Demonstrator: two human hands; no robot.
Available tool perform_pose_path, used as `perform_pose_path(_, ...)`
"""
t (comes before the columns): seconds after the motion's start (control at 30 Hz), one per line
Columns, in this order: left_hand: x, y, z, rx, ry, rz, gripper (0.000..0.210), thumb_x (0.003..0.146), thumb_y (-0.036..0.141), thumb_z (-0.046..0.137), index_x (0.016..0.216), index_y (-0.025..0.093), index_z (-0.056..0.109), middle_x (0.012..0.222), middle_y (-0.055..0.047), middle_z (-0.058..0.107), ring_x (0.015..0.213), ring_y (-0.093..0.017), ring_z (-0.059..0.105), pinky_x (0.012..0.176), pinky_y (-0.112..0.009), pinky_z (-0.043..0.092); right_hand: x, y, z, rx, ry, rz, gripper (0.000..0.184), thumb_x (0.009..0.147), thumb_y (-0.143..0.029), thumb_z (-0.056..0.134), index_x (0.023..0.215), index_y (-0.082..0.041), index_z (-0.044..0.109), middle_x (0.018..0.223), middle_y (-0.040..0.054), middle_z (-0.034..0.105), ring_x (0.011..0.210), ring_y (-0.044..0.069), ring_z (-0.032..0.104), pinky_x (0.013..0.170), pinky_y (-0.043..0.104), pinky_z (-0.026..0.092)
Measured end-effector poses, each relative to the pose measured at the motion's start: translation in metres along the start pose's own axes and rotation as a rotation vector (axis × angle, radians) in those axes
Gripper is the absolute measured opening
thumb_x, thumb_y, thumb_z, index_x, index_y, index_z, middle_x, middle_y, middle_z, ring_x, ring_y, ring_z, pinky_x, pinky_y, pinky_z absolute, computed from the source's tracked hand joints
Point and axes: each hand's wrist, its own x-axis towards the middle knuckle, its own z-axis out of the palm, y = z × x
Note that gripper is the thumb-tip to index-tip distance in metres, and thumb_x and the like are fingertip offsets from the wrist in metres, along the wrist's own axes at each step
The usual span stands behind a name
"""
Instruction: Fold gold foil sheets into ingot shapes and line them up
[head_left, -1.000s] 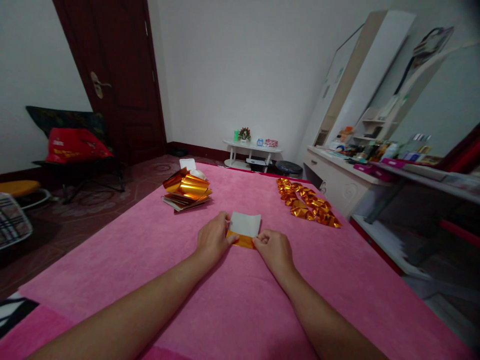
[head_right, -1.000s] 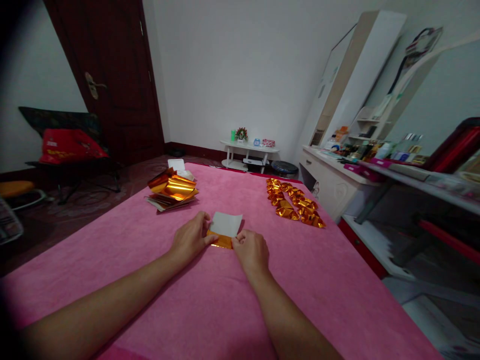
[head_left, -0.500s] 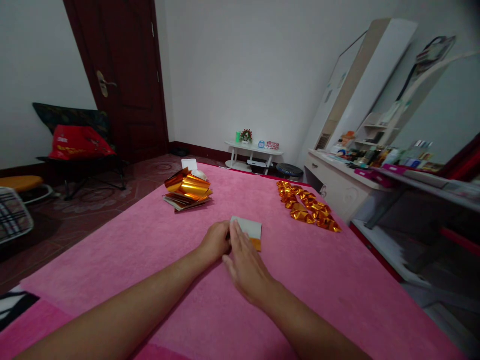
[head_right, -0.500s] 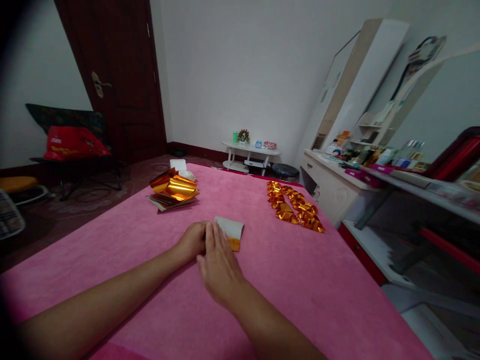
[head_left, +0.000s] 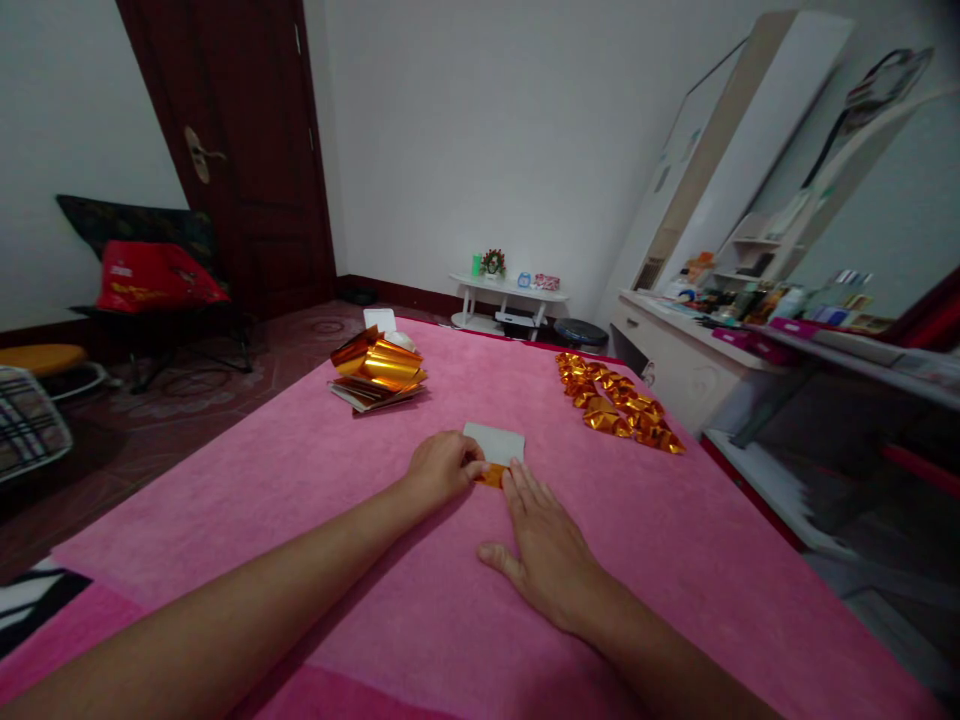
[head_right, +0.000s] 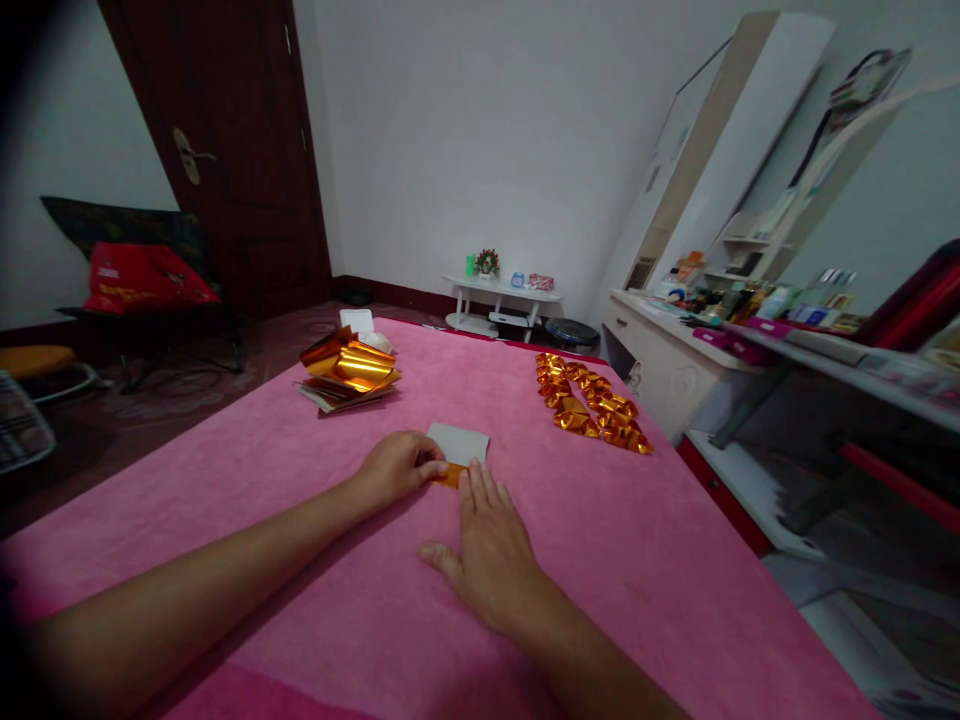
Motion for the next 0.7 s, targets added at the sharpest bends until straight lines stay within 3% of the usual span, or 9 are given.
perform_pose_path(0.07, 0.001, 0.009, 0.000, 0.099, 0.010, -0.059, 0.038, 0.077, 0.056, 0.058, 0.081, 0.019, 0.070, 0.078, -0.008, 0.068, 0.072, -0.022, 0.061, 0.063, -0.029, 0.039, -0.002, 0.002, 0.001, -0.010, 0.025, -0.008, 0.084, 0.081, -0.054, 0.054, 0.143, -0.003, 0.030, 0.151, 0.0210, 0.015, 0.140, 0.031, 0.013, 0.113, 0.049, 0.019)
perform_pose_path(0.13, 0.001, 0.015, 0.000, 0.158, 0.024, -0.056, 0.048, 0.072, 0.063, 0.060, 0.083, 0.017, 0.067, 0.081, -0.011, 0.067, 0.075, -0.024, 0.061, 0.065, -0.030, 0.039, -0.001, 0.002, 0.003, -0.007, 0.054, -0.014, 0.082, 0.080, -0.053, 0.055, 0.142, -0.004, 0.033, 0.150, 0.0207, 0.017, 0.140, 0.032, 0.015, 0.113, 0.050, 0.020)
perform_pose_path(0.3, 0.005, -0.006, -0.006, -0.063, -0.105, 0.007, 0.024, 0.070, 0.036, 0.070, 0.086, 0.018, 0.066, 0.085, -0.005, 0.067, 0.075, -0.018, 0.060, 0.062, -0.024, 0.038, 0.000, 0.004, 0.007, -0.012, 0.067, -0.014, 0.083, 0.080, -0.054, 0.055, 0.142, -0.004, 0.032, 0.150, 0.0202, 0.018, 0.139, 0.032, 0.017, 0.112, 0.049, 0.021)
perform_pose_path(0.47, 0.013, -0.039, -0.011, -0.168, -0.212, 0.013, 0.017, 0.071, 0.016, 0.060, 0.085, 0.019, 0.068, 0.074, 0.001, 0.068, 0.065, -0.011, 0.060, 0.055, -0.018, 0.039, 0.000, 0.004, 0.003, -0.016, 0.088, -0.043, 0.078, 0.081, -0.052, 0.054, 0.140, -0.004, 0.038, 0.149, 0.0198, 0.024, 0.138, 0.032, 0.023, 0.112, 0.049, 0.024)
perform_pose_path(0.6, 0.011, -0.039, -0.016, -0.159, -0.172, 0.002, 0.020, 0.070, 0.011, 0.054, 0.082, 0.016, 0.069, 0.069, 0.000, 0.067, 0.062, -0.012, 0.059, 0.056, -0.019, 0.041, 0.005, 0.014, -0.004, -0.018, 0.131, -0.058, 0.057, 0.084, -0.037, 0.051, 0.132, -0.007, 0.050, 0.141, 0.0175, 0.042, 0.130, 0.029, 0.041, 0.108, 0.044, 0.032)
perform_pose_path(0.7, 0.000, -0.024, -0.025, -0.100, -0.066, 0.043, 0.020, 0.072, 0.010, 0.053, 0.079, 0.017, 0.070, 0.086, -0.005, 0.067, 0.081, -0.016, 0.059, 0.071, -0.025, 0.043, 0.012, 0.026, -0.003, 0.065, 0.231, -0.057, 0.042, 0.082, -0.024, 0.050, 0.122, -0.015, 0.060, 0.130, 0.0110, 0.057, 0.119, 0.024, 0.053, 0.103, 0.039, 0.040)
